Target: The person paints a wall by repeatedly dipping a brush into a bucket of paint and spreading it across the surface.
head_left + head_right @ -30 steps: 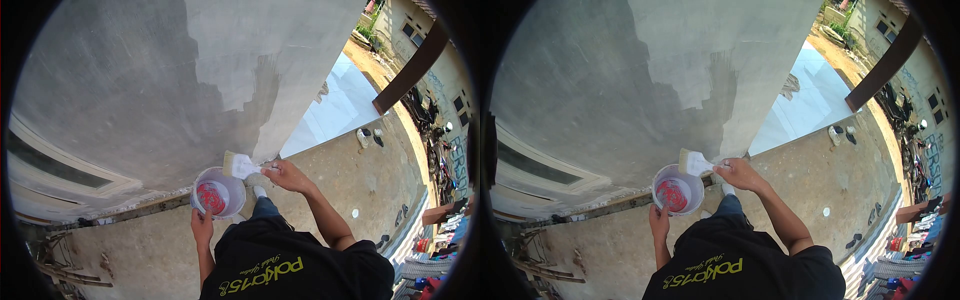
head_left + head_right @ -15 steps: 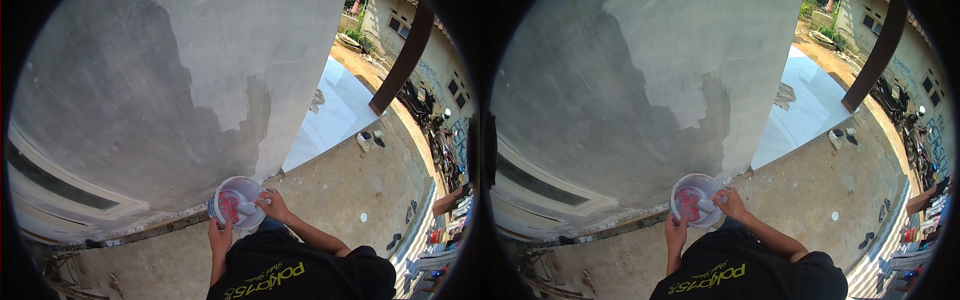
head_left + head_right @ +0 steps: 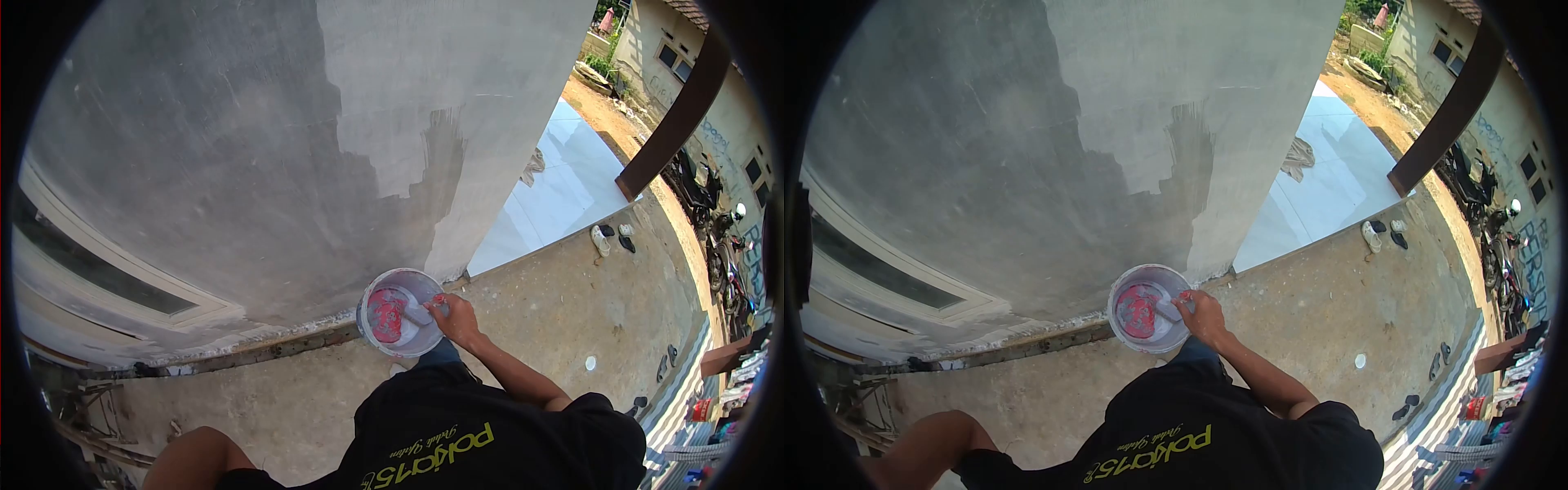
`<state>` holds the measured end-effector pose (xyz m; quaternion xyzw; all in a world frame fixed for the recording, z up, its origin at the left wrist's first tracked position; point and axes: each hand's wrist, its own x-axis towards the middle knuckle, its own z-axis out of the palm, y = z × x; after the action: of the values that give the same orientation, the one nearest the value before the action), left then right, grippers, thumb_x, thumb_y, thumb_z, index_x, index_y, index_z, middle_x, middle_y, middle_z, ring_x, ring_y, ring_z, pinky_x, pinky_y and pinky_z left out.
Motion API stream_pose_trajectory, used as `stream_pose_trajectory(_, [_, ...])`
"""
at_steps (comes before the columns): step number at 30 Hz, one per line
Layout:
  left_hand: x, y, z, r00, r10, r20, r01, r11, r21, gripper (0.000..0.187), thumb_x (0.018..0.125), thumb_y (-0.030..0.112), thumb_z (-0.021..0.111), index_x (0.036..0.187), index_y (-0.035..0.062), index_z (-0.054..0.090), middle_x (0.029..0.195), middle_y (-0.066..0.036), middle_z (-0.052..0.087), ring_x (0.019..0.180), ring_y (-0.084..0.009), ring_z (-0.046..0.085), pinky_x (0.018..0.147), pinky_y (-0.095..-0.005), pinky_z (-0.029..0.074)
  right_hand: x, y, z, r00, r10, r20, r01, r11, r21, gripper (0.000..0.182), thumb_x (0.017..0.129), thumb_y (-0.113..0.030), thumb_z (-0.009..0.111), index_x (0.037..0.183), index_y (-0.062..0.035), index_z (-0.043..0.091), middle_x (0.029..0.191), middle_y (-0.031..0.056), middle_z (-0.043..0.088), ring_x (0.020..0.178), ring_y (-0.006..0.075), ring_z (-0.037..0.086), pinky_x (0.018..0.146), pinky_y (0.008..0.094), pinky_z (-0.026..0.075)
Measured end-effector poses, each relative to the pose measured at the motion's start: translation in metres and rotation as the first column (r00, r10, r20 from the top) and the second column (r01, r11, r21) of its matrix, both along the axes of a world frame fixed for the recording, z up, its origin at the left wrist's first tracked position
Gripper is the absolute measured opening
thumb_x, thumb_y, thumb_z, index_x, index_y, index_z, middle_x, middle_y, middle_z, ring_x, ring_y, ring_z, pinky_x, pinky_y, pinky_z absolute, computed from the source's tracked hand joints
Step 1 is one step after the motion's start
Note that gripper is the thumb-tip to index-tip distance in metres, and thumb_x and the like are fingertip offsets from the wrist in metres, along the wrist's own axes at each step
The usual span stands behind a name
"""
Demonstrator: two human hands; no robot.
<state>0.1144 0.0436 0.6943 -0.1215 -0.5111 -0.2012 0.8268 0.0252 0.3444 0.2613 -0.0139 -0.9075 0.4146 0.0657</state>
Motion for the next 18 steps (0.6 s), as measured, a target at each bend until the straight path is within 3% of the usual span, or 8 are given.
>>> stream_pose_trajectory(2, [-0.006,-0.001,0.034,0.997,0.055,-0.045,-0.066,0.952,-0.299,0.045,0.106,0.029,0.025,0.128,-0.0031,0.048,0.140,-0.028,0.044,0.130,-0.0382,0.047,0.113,-0.0535,0.035,0.000,0.005,-0.002,1.000,-0.001,-0.015,0.002,0.999,0.036,0.032,0.085,-0.028,0.074,0.095,0.0021,0.070,0.092,0.0239,0.069,0.085,0.0402,0.067,0.076,0.0442,0.053])
stream_pose_trajectory(4, [-0.028,-0.004,0.044,0.993,0.077,0.086,-0.032,0.902,-0.431,0.044,0.106,0.029,0.027,0.128,-0.0024,0.048,0.140,-0.028,0.044,0.130,-0.0380,0.046,0.113,-0.0535,0.035,0.002,0.011,-0.005,1.000,-0.021,-0.019,0.022,0.998,0.054,0.031,0.085,-0.027,0.074,0.094,0.0020,0.070,0.093,0.0240,0.069,0.086,0.0399,0.067,0.077,0.0441,0.053])
stream_pose_trajectory(11, [-0.051,0.003,0.041,0.969,0.105,0.223,0.009,0.888,-0.460,0.043,0.103,0.031,0.033,0.129,-0.0001,0.048,0.141,-0.027,0.043,0.131,-0.0375,0.046,0.113,-0.0534,0.035,0.005,0.016,-0.013,0.997,-0.074,-0.021,0.075,0.995,0.059,0.028,0.084,-0.026,0.074,0.092,0.0016,0.070,0.091,0.0228,0.069,0.086,0.0393,0.067,0.077,0.0445,0.053])
stream_pose_trajectory(18, [-0.056,0.003,0.031,0.958,0.134,0.253,-0.003,0.889,-0.457,0.044,0.100,0.033,0.038,0.130,0.0021,0.047,0.142,-0.026,0.042,0.132,-0.0369,0.045,0.112,-0.0532,0.036,0.000,0.016,-0.018,0.997,-0.069,-0.027,0.070,0.996,0.054,0.028,0.083,-0.026,0.074,0.092,0.0005,0.071,0.092,0.0220,0.069,0.084,0.0386,0.068,0.075,0.0440,0.053])
